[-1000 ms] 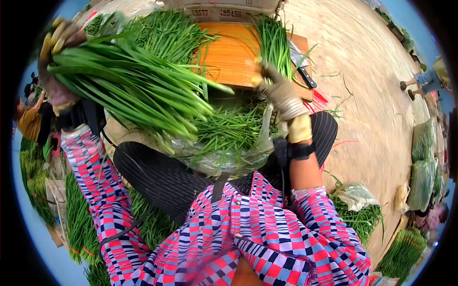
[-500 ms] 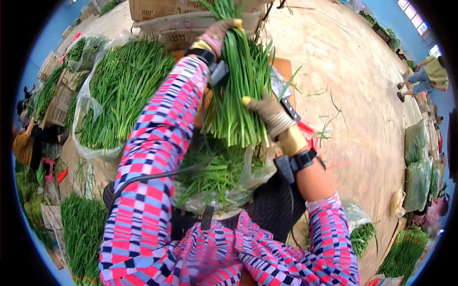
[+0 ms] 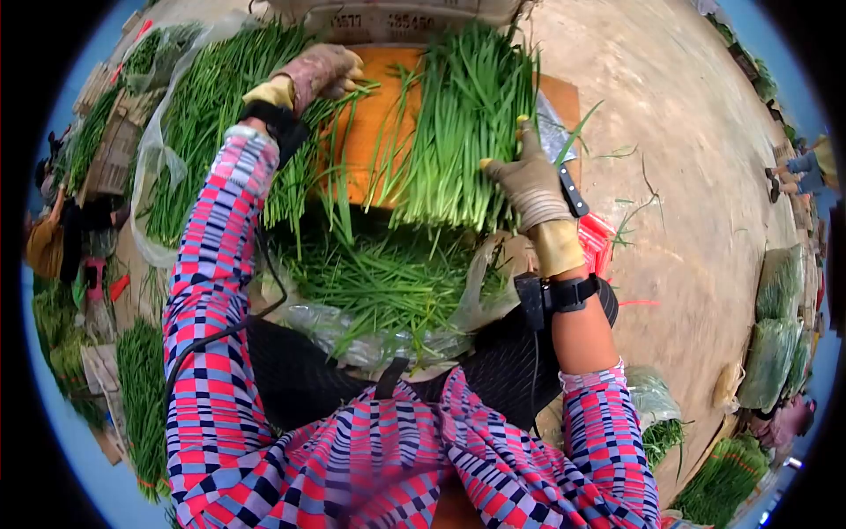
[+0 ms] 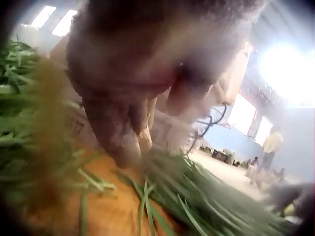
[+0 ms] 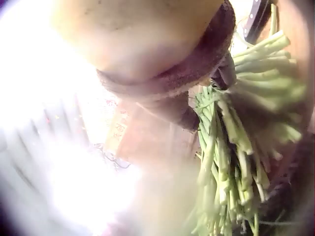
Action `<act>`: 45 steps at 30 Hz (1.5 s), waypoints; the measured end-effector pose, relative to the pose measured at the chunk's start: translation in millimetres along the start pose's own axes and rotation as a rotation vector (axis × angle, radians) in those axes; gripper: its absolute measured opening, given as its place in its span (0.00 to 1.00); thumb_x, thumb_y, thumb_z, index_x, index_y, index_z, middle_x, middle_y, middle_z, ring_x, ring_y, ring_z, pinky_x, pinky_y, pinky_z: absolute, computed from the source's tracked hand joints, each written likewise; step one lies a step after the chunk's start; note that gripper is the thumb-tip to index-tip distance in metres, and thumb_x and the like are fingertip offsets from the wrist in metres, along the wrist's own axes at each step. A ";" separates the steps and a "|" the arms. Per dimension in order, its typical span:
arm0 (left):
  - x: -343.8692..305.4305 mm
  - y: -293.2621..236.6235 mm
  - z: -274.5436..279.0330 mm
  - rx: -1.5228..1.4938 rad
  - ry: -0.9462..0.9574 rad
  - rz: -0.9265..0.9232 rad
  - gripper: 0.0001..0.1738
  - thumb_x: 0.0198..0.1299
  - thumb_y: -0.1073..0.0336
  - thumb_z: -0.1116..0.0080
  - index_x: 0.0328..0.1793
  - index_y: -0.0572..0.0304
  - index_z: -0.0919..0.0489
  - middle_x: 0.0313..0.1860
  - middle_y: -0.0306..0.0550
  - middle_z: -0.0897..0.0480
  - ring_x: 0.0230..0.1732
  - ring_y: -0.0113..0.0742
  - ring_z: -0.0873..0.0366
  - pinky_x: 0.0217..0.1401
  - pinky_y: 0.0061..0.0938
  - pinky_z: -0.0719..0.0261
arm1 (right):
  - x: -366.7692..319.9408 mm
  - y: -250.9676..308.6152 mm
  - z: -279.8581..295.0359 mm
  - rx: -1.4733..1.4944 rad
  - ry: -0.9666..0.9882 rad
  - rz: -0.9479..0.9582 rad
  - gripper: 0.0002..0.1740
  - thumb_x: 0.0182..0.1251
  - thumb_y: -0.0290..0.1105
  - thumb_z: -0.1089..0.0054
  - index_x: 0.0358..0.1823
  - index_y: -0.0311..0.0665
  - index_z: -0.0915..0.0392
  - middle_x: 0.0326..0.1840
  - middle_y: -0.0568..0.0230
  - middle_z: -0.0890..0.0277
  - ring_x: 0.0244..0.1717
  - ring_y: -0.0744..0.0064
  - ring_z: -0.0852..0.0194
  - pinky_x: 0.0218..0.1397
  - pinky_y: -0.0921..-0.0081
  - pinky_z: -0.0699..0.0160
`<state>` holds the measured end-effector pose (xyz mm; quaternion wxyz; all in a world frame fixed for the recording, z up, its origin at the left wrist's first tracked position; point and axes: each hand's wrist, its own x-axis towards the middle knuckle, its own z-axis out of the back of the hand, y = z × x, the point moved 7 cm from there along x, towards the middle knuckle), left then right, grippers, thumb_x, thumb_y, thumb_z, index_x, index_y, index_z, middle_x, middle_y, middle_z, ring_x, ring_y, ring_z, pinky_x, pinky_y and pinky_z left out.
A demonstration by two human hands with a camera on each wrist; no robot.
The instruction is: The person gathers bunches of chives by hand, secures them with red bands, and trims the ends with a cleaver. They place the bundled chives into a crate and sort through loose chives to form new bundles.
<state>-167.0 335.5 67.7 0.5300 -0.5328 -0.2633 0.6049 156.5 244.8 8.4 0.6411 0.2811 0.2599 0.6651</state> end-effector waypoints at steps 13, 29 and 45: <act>16.9 51.4 -153.2 0.301 -0.166 0.076 0.53 0.48 0.32 0.37 0.68 0.71 0.35 0.64 0.61 0.28 0.65 0.50 0.30 0.64 0.35 0.32 | 13.2 -20.2 -4.8 -0.251 0.075 -0.101 0.36 0.57 0.42 0.34 0.67 0.44 0.34 0.60 0.44 0.29 0.56 0.50 0.25 0.61 0.64 0.28; 0.5 32.9 -153.0 0.340 -0.021 0.000 0.58 0.41 0.33 0.32 0.65 0.78 0.35 0.60 0.66 0.27 0.61 0.53 0.27 0.61 0.38 0.29 | -127.2 -12.7 -122.2 0.754 0.443 -0.613 0.14 0.67 0.41 0.46 0.36 0.36 0.23 0.22 0.67 0.24 0.20 0.75 0.31 0.24 0.77 0.33; 32.0 53.1 -161.8 0.630 -0.179 0.025 0.72 0.35 0.32 0.28 0.74 0.79 0.52 0.67 0.70 0.35 0.68 0.55 0.34 0.68 0.35 0.34 | -126.7 -19.5 -153.4 1.373 0.219 -0.832 0.06 0.63 0.31 0.48 0.33 0.35 0.28 0.20 0.64 0.30 0.14 0.74 0.38 0.16 0.75 0.42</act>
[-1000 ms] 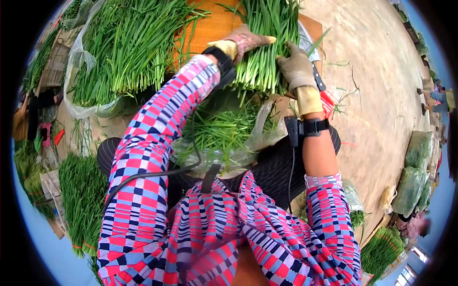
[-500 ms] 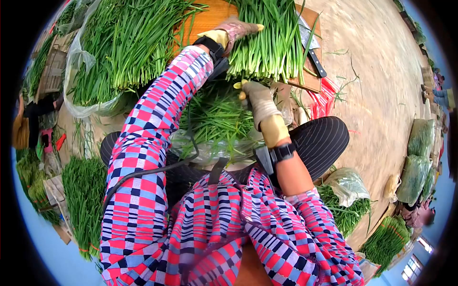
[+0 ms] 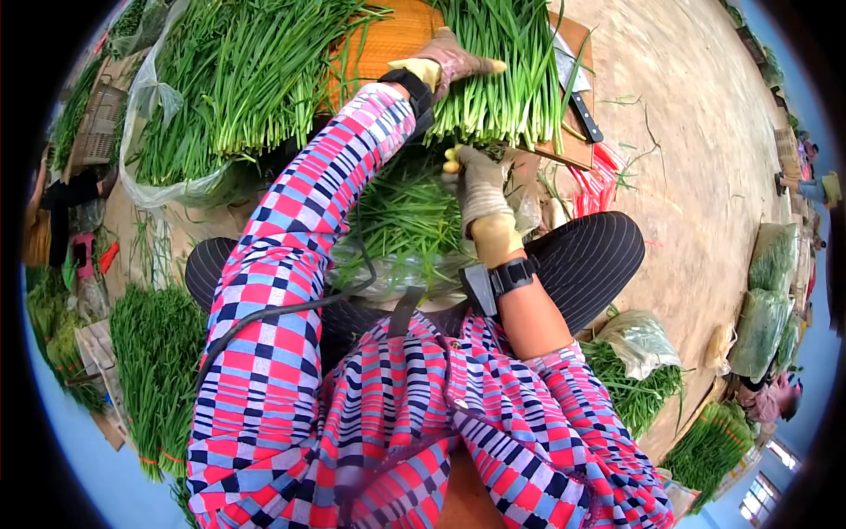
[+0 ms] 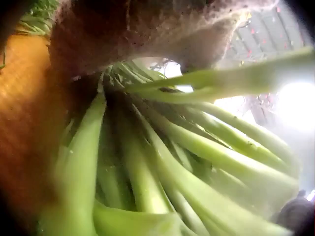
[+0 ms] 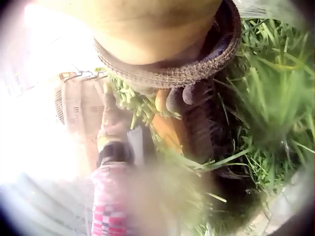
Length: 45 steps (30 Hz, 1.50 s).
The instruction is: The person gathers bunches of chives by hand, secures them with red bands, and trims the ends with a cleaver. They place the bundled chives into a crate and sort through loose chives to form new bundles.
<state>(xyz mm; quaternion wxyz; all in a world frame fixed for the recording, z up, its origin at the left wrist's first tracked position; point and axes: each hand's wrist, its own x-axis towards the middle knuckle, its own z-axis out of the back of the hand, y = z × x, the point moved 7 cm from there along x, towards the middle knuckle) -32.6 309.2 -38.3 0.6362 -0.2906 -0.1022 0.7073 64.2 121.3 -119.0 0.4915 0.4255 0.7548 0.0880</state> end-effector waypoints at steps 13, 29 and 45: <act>15.3 6.8 -3.3 -0.043 0.124 -0.096 0.62 0.41 0.42 0.27 0.73 0.76 0.47 0.65 0.68 0.32 0.64 0.52 0.30 0.66 0.34 0.32 | -70.9 -86.7 19.4 -2.284 0.662 0.145 0.15 0.60 0.34 0.45 0.41 0.33 0.16 0.44 0.45 0.19 0.46 0.49 0.18 0.46 0.61 0.20; 48.8 34.2 -22.1 -0.245 0.159 -0.127 0.48 0.56 0.53 0.34 0.73 0.74 0.46 0.66 0.64 0.33 0.63 0.52 0.30 0.63 0.34 0.30 | 11.0 -0.5 28.5 -1.337 -0.176 0.273 0.28 0.63 0.49 0.44 0.56 0.32 0.26 0.51 0.40 0.23 0.56 0.45 0.26 0.59 0.61 0.28; 26.1 23.8 -10.9 -0.380 0.155 -0.096 0.59 0.42 0.59 0.24 0.74 0.75 0.50 0.65 0.67 0.31 0.64 0.50 0.30 0.66 0.35 0.32 | -17.1 -143.6 -16.3 -2.340 0.726 0.253 0.13 0.63 0.29 0.47 0.45 0.37 0.17 0.49 0.55 0.19 0.51 0.55 0.20 0.52 0.61 0.25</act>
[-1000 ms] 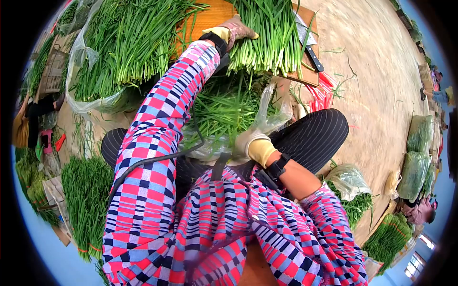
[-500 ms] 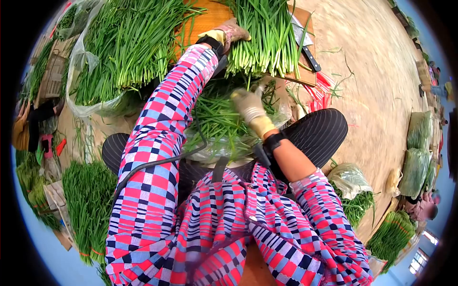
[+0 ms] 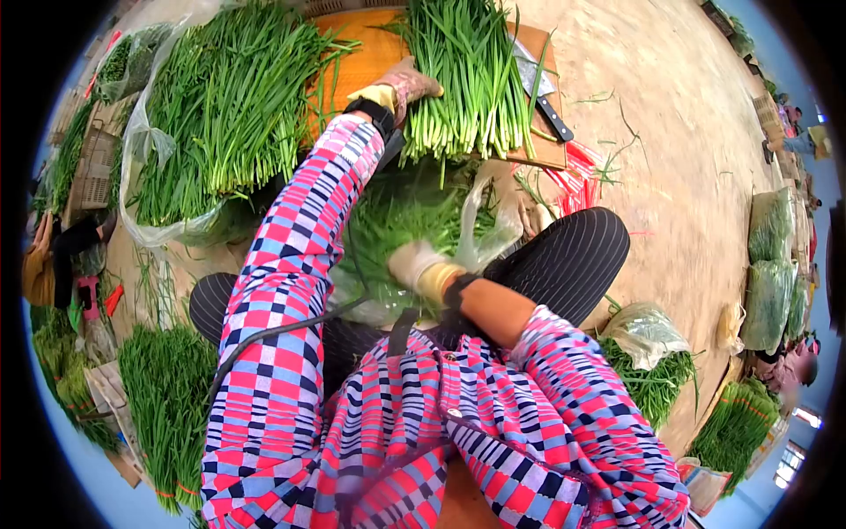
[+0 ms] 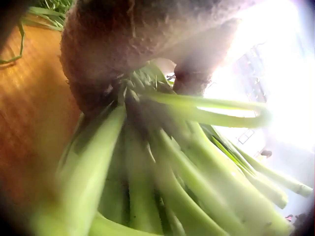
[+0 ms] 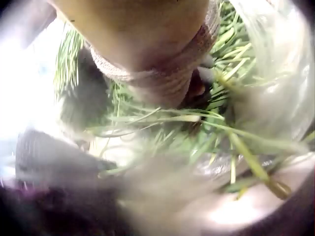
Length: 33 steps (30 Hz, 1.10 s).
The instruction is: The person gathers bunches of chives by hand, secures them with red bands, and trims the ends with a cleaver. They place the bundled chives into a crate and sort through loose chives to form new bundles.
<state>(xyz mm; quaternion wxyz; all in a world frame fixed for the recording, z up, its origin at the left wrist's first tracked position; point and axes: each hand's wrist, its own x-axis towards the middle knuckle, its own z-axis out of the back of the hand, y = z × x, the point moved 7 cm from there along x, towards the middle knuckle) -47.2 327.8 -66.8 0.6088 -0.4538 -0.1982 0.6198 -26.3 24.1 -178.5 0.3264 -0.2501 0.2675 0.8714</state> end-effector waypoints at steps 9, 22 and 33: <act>-15.6 7.8 -1.9 -0.228 -0.104 0.013 0.61 0.47 0.52 0.26 0.75 0.75 0.55 0.65 0.68 0.32 0.65 0.48 0.31 0.66 0.34 0.33 | -180.9 -119.9 151.4 0.489 -0.817 -0.078 0.26 0.65 0.46 0.44 0.62 0.45 0.29 0.48 0.46 0.21 0.50 0.54 0.21 0.56 0.61 0.26; -41.7 5.8 0.4 -0.269 -0.191 0.195 0.55 0.47 0.44 0.28 0.69 0.77 0.42 0.62 0.63 0.28 0.61 0.49 0.28 0.60 0.36 0.28 | -97.0 -191.7 211.4 0.732 -0.833 -0.728 0.39 0.61 0.51 0.41 0.67 0.34 0.40 0.59 0.42 0.28 0.60 0.48 0.28 0.63 0.61 0.31; -70.4 -31.0 0.0 -0.523 0.118 -0.030 0.32 0.55 0.46 0.35 0.52 0.71 0.24 0.44 0.54 0.16 0.38 0.44 0.17 0.44 0.37 0.18 | -51.5 -256.7 223.4 0.957 -0.726 -0.563 0.38 0.60 0.58 0.39 0.53 0.24 0.25 0.47 0.52 0.19 0.44 0.63 0.20 0.50 0.70 0.25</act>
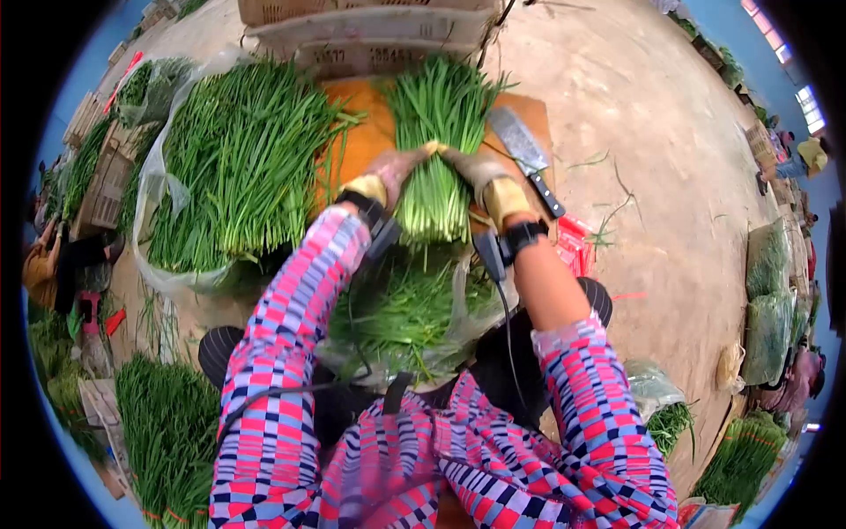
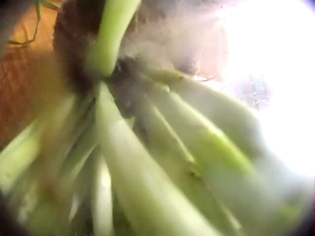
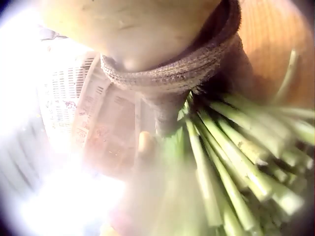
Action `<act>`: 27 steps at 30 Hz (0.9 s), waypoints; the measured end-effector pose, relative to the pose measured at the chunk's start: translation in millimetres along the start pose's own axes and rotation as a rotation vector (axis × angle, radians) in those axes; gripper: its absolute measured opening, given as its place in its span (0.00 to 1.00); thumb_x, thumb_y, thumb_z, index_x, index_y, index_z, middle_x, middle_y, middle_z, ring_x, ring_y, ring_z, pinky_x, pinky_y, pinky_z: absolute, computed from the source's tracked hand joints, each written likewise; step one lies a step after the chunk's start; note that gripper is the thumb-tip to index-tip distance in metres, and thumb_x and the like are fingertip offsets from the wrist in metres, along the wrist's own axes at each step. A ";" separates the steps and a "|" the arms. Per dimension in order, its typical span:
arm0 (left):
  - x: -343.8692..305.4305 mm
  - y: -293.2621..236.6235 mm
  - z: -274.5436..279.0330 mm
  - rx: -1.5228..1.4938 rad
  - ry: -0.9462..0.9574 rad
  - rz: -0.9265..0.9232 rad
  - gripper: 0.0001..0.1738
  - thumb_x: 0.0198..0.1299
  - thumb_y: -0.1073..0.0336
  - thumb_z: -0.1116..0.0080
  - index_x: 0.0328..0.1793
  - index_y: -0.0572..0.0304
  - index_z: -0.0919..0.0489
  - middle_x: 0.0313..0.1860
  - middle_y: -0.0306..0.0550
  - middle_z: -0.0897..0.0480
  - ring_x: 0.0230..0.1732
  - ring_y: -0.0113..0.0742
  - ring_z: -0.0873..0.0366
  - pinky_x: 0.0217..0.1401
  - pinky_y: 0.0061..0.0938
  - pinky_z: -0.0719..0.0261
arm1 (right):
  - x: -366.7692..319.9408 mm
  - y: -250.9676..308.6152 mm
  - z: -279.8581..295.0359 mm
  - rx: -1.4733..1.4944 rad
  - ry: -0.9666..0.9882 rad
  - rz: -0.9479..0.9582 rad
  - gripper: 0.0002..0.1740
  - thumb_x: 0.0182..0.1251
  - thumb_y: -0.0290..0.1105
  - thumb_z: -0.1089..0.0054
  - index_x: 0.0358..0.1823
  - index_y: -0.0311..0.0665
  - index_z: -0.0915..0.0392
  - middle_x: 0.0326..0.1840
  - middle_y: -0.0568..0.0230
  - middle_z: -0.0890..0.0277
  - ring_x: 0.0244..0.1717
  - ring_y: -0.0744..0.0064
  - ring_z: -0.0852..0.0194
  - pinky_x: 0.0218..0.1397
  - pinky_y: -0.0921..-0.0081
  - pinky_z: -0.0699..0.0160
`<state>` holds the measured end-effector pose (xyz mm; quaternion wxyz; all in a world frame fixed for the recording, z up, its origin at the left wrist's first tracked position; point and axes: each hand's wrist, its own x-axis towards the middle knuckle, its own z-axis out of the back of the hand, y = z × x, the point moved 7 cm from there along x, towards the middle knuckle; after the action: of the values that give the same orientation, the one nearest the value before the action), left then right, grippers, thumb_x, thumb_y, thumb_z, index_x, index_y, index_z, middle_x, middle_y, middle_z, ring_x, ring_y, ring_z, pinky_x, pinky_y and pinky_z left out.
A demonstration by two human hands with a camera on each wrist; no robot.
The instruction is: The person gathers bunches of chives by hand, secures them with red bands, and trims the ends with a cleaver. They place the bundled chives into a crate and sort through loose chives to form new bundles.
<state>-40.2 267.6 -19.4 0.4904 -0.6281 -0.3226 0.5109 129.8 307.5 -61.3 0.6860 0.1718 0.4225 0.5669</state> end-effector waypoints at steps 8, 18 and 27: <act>-37.8 12.5 -18.5 -0.725 0.236 0.266 0.26 0.60 0.47 0.40 0.54 0.62 0.22 0.47 0.47 0.16 0.46 0.36 0.18 0.54 0.31 0.19 | -85.4 59.0 -23.9 0.888 0.498 0.090 0.23 0.64 0.41 0.38 0.52 0.30 0.25 0.49 0.60 0.20 0.45 0.73 0.21 0.50 0.80 0.22; -59.7 -122.7 -33.6 0.008 0.125 -0.715 0.39 0.47 0.60 0.27 0.66 0.61 0.32 0.58 0.44 0.23 0.59 0.36 0.26 0.64 0.35 0.28 | -105.2 109.7 76.2 0.636 0.169 0.844 0.30 0.52 0.34 0.27 0.55 0.31 0.29 0.46 0.65 0.21 0.48 0.73 0.24 0.50 0.74 0.21; -53.9 -69.6 -30.6 0.056 0.044 -0.510 0.45 0.41 0.59 0.23 0.66 0.61 0.32 0.61 0.47 0.24 0.61 0.36 0.28 0.65 0.31 0.31 | -93.7 69.3 36.9 0.582 0.109 0.649 0.54 0.40 0.37 0.18 0.69 0.39 0.43 0.58 0.61 0.27 0.56 0.68 0.29 0.56 0.73 0.27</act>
<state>-18.8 231.6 63.9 0.6277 -0.5234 -0.4454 0.3656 114.5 250.7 45.8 0.3720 0.4514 0.5246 0.6186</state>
